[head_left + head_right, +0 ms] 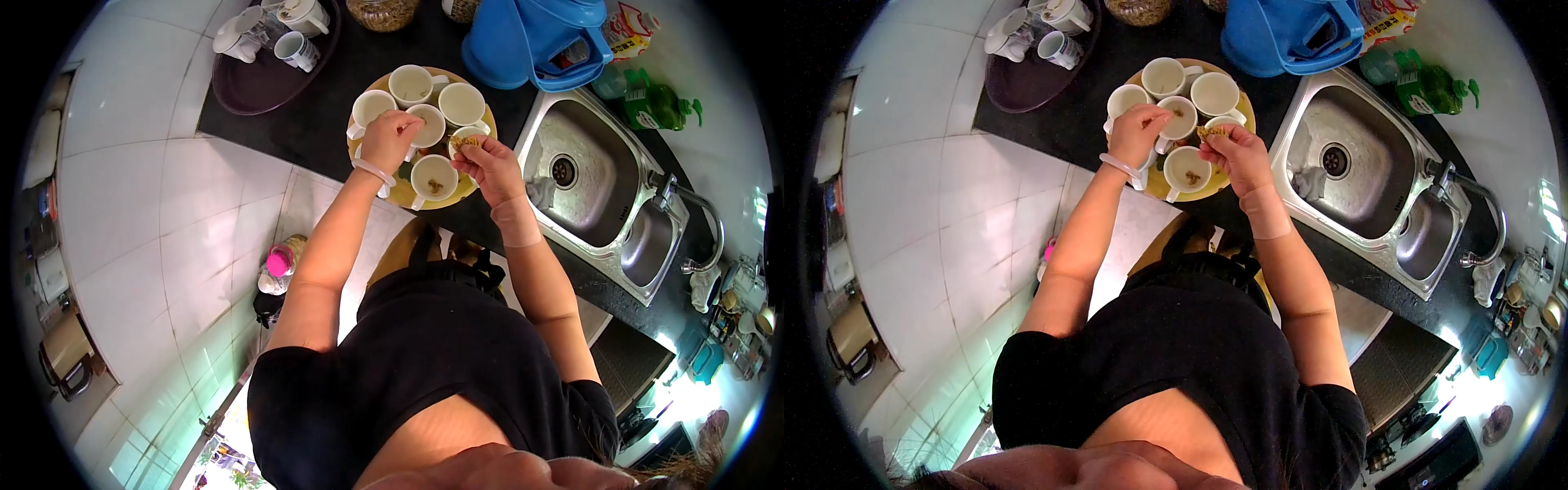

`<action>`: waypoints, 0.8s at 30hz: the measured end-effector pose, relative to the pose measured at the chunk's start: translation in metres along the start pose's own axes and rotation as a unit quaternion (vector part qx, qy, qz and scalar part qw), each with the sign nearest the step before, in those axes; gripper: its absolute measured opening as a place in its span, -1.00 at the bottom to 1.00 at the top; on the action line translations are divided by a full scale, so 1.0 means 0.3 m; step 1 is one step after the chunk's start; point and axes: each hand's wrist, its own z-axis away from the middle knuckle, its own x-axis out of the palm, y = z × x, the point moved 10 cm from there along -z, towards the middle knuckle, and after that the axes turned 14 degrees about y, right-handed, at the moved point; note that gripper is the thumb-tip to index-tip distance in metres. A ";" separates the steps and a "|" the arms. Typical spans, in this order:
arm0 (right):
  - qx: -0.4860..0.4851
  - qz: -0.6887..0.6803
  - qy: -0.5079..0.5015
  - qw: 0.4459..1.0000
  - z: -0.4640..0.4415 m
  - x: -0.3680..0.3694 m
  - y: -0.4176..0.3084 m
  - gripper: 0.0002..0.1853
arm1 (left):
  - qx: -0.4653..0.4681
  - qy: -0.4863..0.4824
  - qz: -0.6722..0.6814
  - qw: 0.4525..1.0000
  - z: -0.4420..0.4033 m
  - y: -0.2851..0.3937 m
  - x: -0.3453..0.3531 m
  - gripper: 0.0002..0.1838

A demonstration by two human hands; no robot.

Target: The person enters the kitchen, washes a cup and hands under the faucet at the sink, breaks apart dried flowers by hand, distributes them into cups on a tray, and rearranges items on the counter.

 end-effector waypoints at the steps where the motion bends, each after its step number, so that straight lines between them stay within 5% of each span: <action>1: 0.003 0.007 0.003 1.000 0.001 -0.004 0.003 -0.81 | -0.035 -0.013 0.024 0.999 -0.001 -0.022 0.011 -0.83; 12: -0.014 0.006 -0.017 1.000 -0.021 0.069 0.003 -0.82 | -0.158 -0.112 0.241 0.951 0.061 0.042 0.102 -0.83; 18: -0.036 0.019 -0.023 0.999 -0.018 0.087 -0.018 -0.81 | -0.144 -0.086 0.223 0.960 0.049 0.033 0.096 -0.86; 24: -0.022 -0.012 0.030 0.999 -0.022 -0.030 -0.036 -0.79 | -0.249 0.014 0.297 0.922 -0.052 -0.067 0.056 -0.84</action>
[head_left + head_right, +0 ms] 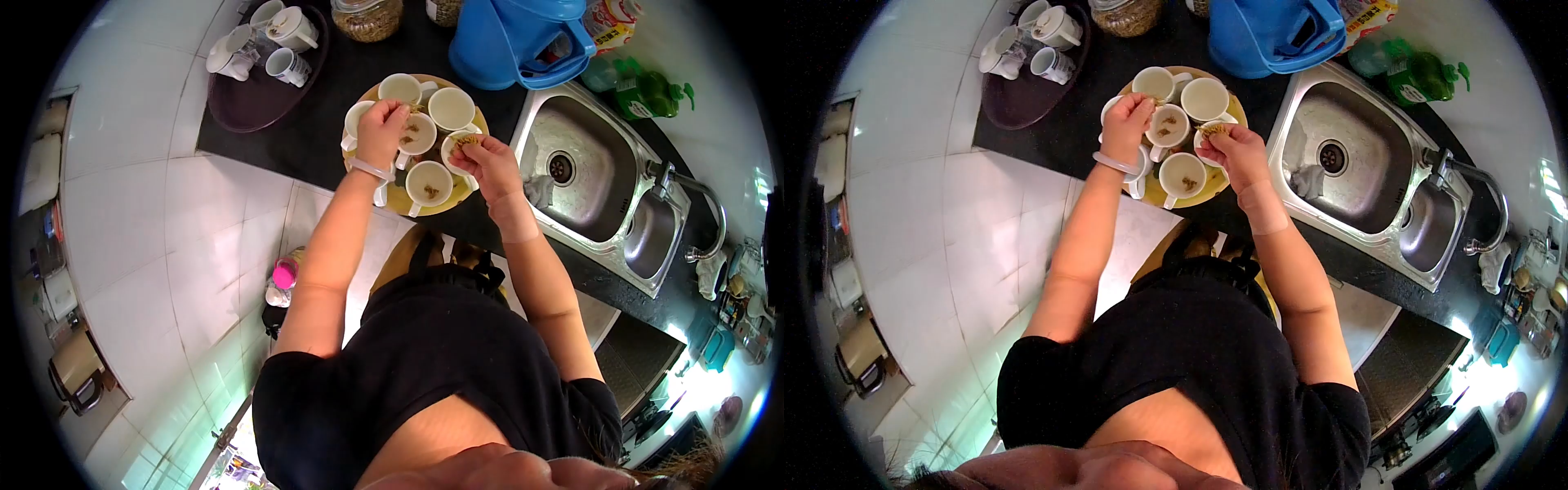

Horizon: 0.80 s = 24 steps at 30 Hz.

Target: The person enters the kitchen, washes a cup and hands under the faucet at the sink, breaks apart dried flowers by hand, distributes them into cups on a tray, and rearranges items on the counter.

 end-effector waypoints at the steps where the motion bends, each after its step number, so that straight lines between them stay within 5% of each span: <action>1: 0.008 -0.013 0.004 1.000 0.004 -0.018 -0.002 -0.80 | -0.002 -0.015 -0.001 1.000 -0.002 0.004 0.021 -0.83; 8: 0.018 -0.092 0.016 0.995 0.014 -0.053 -0.007 -0.81 | 0.134 -0.100 -0.158 0.973 -0.025 0.071 0.188 -0.79; 11: 0.015 -0.085 0.020 0.996 0.009 -0.076 -0.003 -0.82 | 0.229 -0.114 -0.338 0.906 -0.041 0.069 0.262 -0.79; 15: 0.017 -0.094 0.023 0.995 0.002 -0.093 0.007 -0.82 | 0.308 -0.107 -0.334 0.884 -0.051 0.054 0.309 -0.82; 24: 0.006 -0.088 0.022 0.996 0.004 -0.086 -0.004 -0.79 | 0.112 -0.199 -0.200 0.953 -0.062 -0.039 0.270 -0.78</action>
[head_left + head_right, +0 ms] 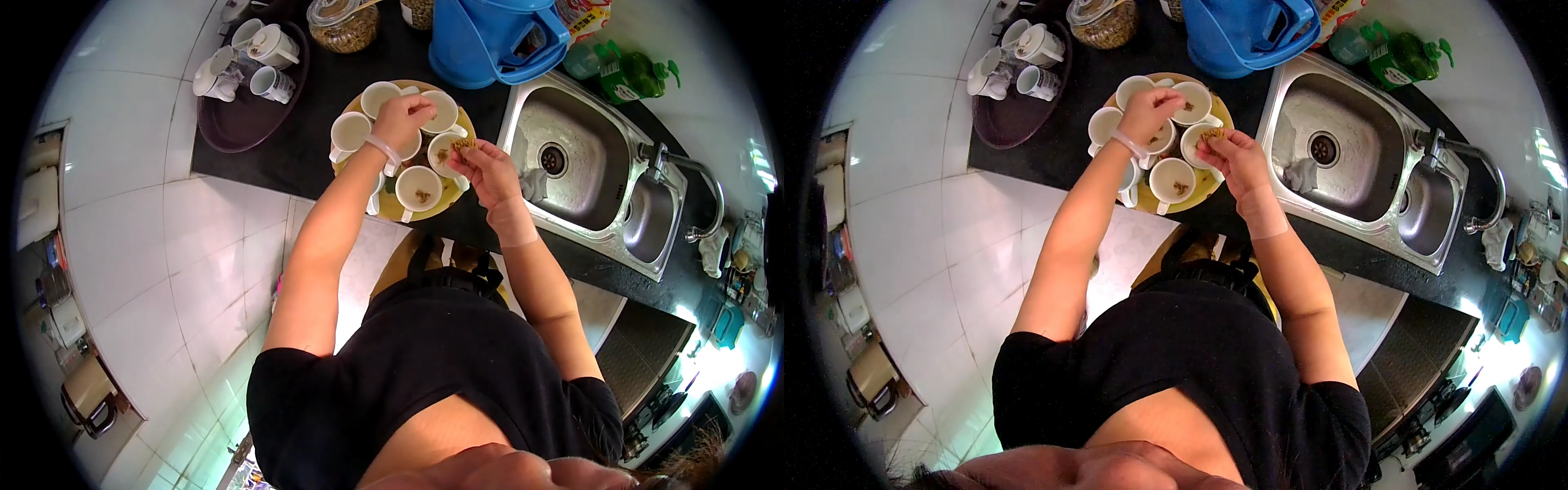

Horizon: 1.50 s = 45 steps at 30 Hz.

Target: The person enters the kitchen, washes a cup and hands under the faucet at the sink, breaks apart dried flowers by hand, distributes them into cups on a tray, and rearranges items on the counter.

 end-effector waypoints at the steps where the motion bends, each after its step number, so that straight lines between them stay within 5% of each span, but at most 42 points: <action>1: -0.002 0.000 0.001 1.000 0.004 0.007 -0.005 -0.78 | -0.008 -0.021 0.012 1.000 0.030 0.005 0.019 -0.77; 4: 0.007 0.009 -0.023 1.000 0.019 0.035 -0.011 -0.77 | -0.025 -0.087 0.081 0.993 0.152 0.108 0.083 -0.81; 8: 0.009 0.026 -0.050 0.998 0.039 0.041 -0.011 -0.77 | 0.088 -0.042 -0.016 0.995 0.176 0.130 0.088 -0.87; 11: -0.002 0.039 -0.051 0.998 0.043 0.026 -0.027 -0.78 | 0.054 -0.022 0.019 0.998 0.186 0.103 0.096 -0.86; 17: -0.029 0.074 -0.055 0.995 0.064 0.027 -0.082 -0.78 | -0.206 0.087 0.362 0.905 0.217 0.011 0.024 -0.86; 28: -0.029 0.058 -0.105 0.992 0.086 0.057 -0.062 -0.82 | -0.139 0.042 0.254 0.956 0.292 0.142 0.068 -0.88; 34: -0.037 0.061 -0.037 0.997 0.097 0.027 -0.076 -0.90 | -0.150 0.082 0.351 0.921 0.219 0.069 -0.024 -0.88; 37: -0.050 0.010 -0.017 0.999 0.085 0.037 -0.046 -0.91 | -0.141 0.092 0.240 0.956 0.164 0.069 -0.162 -0.88; 41: -0.033 -0.001 0.016 0.999 0.094 0.076 0.048 -0.91 | 0.045 0.126 0.032 0.990 0.026 0.054 -0.335 -0.87; 45: -0.037 -0.008 0.045 0.998 0.094 0.101 0.094 -0.92 | 0.057 0.112 -0.076 0.989 -0.040 0.042 -0.363 -0.86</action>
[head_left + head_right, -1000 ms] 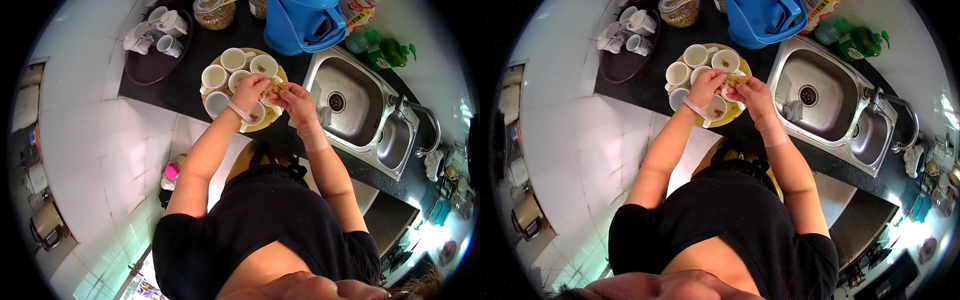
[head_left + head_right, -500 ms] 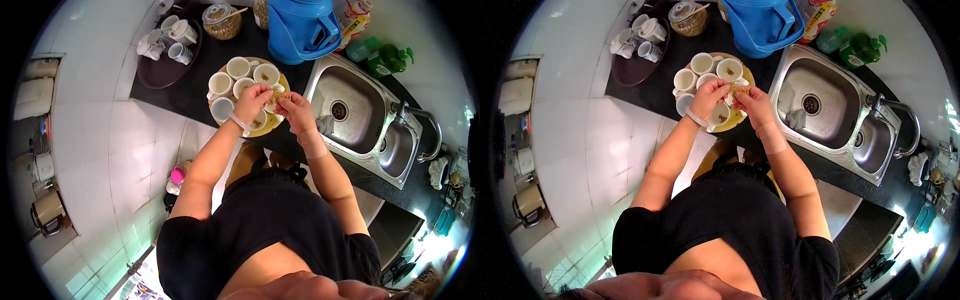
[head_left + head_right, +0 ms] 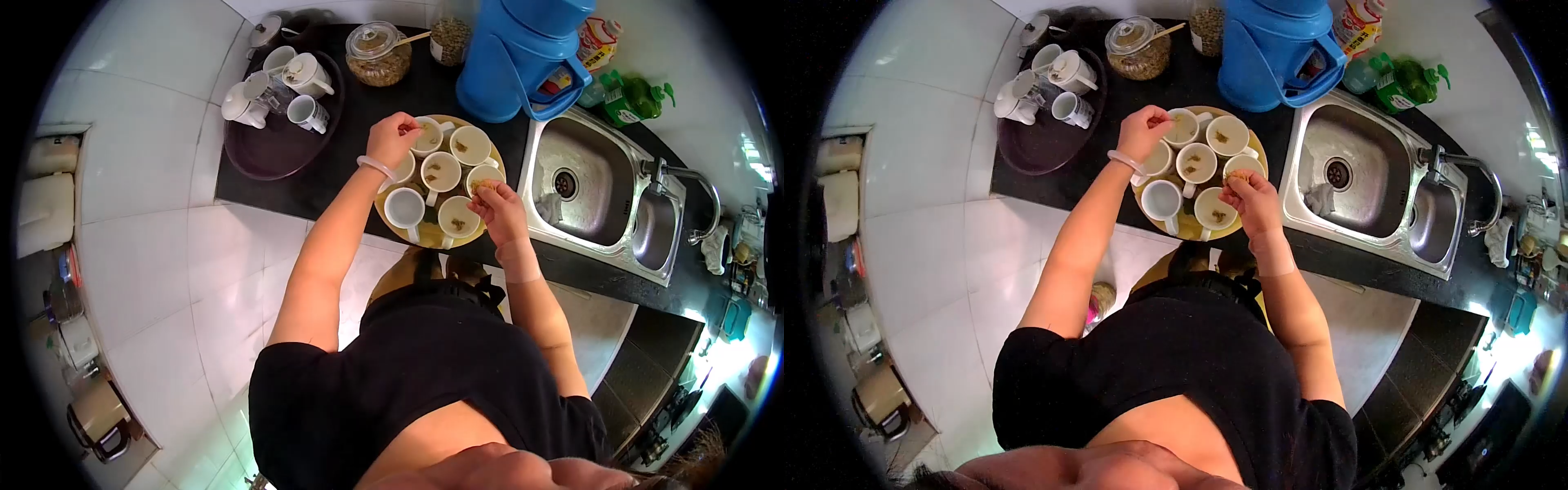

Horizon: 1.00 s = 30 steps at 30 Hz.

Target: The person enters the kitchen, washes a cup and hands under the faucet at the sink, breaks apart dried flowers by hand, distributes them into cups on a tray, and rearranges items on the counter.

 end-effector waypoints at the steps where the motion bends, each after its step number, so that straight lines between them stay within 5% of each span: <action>1: -0.006 -0.006 -0.005 1.000 0.000 0.008 0.003 -0.92 | -0.002 -0.019 -0.011 1.000 -0.011 -0.030 0.017 -0.85; 4: -0.016 -0.011 0.016 1.000 -0.002 0.017 0.012 -0.93 | 0.058 -0.044 -0.075 0.995 -0.022 -0.052 0.040 -0.82; 11: -0.016 0.023 0.023 0.999 -0.002 0.061 0.051 -0.87 | -0.007 -0.039 0.031 0.999 0.010 -0.065 -0.015 -0.83; 14: -0.025 0.087 0.009 0.996 0.008 0.131 0.045 -0.84 | -0.116 -0.168 0.181 0.962 0.161 0.013 0.030 -0.81; 17: -0.046 0.149 -0.031 0.987 0.013 0.214 0.060 -0.78 | -0.073 -0.225 0.216 0.947 0.272 0.015 0.078 -0.82; 20: 0.047 0.022 -0.091 0.995 0.023 0.284 0.084 -0.74 | 0.003 -0.168 0.171 0.971 0.264 0.032 -0.002 -0.82; 24: 0.058 0.070 -0.116 0.989 0.016 0.324 0.098 -0.73 | 0.019 -0.130 0.137 0.982 0.249 0.041 -0.064 -0.88; 30: 0.057 0.055 -0.122 0.989 -0.002 0.320 0.073 -0.79 | -0.079 -0.067 0.212 0.972 0.211 -0.069 -0.097 -0.86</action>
